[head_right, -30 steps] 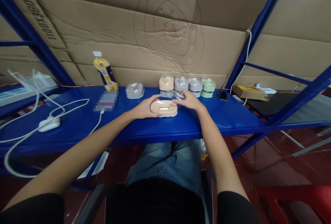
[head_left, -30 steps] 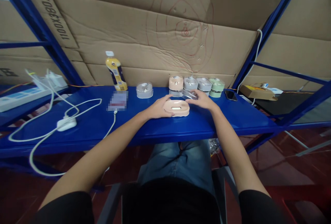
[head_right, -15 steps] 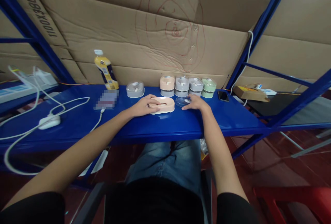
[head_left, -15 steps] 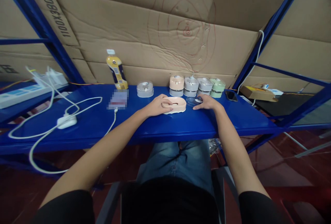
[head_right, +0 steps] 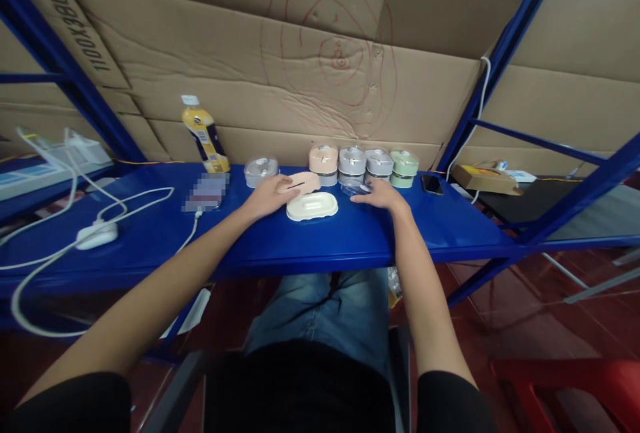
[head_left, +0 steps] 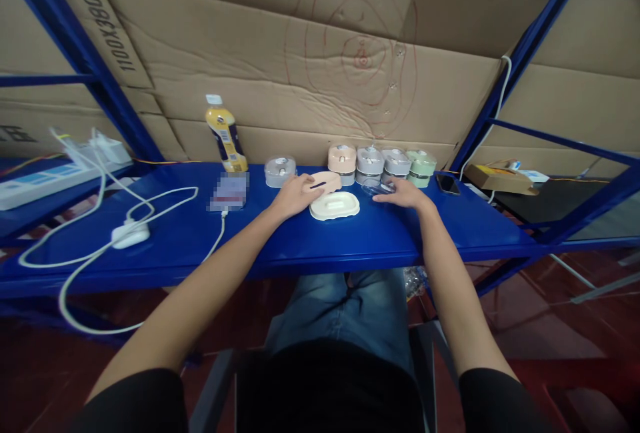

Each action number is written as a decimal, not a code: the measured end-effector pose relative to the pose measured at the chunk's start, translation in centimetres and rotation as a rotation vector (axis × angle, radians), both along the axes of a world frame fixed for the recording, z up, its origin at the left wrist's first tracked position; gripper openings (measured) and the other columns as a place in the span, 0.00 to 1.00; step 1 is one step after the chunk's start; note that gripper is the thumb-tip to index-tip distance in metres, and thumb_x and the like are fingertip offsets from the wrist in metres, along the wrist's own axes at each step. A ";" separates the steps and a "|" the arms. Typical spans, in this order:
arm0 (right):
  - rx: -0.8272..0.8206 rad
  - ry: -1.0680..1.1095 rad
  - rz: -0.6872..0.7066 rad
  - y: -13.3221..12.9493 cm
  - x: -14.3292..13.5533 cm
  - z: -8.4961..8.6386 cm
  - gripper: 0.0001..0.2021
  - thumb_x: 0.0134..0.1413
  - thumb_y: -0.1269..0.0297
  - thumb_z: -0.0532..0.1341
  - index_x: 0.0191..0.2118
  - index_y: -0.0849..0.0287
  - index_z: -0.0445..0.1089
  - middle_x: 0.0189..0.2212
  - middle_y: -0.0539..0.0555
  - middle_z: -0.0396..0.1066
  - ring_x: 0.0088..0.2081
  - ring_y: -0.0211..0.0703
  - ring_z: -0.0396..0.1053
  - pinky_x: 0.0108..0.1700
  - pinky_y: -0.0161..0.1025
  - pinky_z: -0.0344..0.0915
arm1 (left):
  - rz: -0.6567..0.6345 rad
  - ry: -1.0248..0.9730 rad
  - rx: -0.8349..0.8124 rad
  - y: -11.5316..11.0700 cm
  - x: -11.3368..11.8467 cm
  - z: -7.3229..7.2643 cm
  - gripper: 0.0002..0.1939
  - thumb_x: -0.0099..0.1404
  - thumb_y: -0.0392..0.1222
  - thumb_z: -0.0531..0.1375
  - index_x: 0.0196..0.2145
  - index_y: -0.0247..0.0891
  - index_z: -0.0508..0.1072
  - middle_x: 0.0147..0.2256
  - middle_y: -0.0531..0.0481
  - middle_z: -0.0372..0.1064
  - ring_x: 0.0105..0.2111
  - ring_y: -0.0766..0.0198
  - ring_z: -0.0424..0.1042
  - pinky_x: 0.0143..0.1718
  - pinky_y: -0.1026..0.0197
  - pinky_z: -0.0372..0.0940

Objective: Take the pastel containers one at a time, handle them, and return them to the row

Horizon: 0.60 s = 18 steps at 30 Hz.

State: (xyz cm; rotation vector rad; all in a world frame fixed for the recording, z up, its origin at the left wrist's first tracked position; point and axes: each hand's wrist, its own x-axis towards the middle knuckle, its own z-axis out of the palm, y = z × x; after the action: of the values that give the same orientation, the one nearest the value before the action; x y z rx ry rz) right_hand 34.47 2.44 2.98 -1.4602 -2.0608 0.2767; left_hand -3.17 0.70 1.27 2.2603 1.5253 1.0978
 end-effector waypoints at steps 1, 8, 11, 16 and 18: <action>-0.022 0.012 -0.030 -0.4 -0.2 0.3 0.40 0.44 0.32 0.77 0.55 0.58 0.80 0.49 0.66 0.82 0.50 0.69 0.80 0.55 0.66 0.76 | 0.026 0.011 -0.038 -0.1 0.0 0.1 0.28 0.67 0.60 0.65 0.56 0.36 0.76 0.54 0.36 0.77 0.58 0.40 0.75 0.62 0.39 0.69; 0.084 0.176 0.176 -2.4 -3.3 1.6 0.46 0.46 0.29 0.75 0.64 0.56 0.75 0.61 0.65 0.77 0.59 0.66 0.76 0.59 0.60 0.75 | -0.137 -0.042 -0.073 -2.1 1.3 0.8 0.41 0.60 0.61 0.71 0.63 0.36 0.68 0.63 0.33 0.73 0.62 0.39 0.74 0.64 0.41 0.69; 0.140 0.182 0.375 -2.4 -4.8 1.2 0.45 0.46 0.33 0.77 0.66 0.52 0.74 0.63 0.63 0.75 0.61 0.64 0.75 0.61 0.59 0.74 | -0.261 -0.050 -0.055 -2.6 1.8 0.6 0.46 0.55 0.61 0.74 0.64 0.37 0.67 0.63 0.34 0.73 0.62 0.38 0.74 0.63 0.40 0.70; 0.137 0.099 0.510 -2.0 -7.2 0.4 0.44 0.45 0.37 0.79 0.65 0.52 0.76 0.60 0.62 0.76 0.58 0.61 0.76 0.60 0.57 0.74 | -0.347 -0.079 -0.029 -2.6 2.4 0.0 0.50 0.52 0.62 0.77 0.66 0.38 0.66 0.64 0.33 0.72 0.64 0.37 0.73 0.64 0.39 0.70; 0.138 0.085 0.536 -2.0 -7.8 0.1 0.43 0.44 0.38 0.80 0.64 0.52 0.77 0.59 0.62 0.77 0.58 0.62 0.76 0.62 0.59 0.72 | -0.354 -0.078 -0.024 -2.5 2.5 -0.2 0.53 0.52 0.63 0.77 0.67 0.38 0.64 0.66 0.32 0.71 0.64 0.36 0.73 0.64 0.38 0.70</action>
State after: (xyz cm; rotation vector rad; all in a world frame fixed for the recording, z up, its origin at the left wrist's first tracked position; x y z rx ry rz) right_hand 26.69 0.48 3.08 -0.7810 -2.3172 0.3893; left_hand -0.64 -1.82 1.09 2.3219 1.0483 1.0413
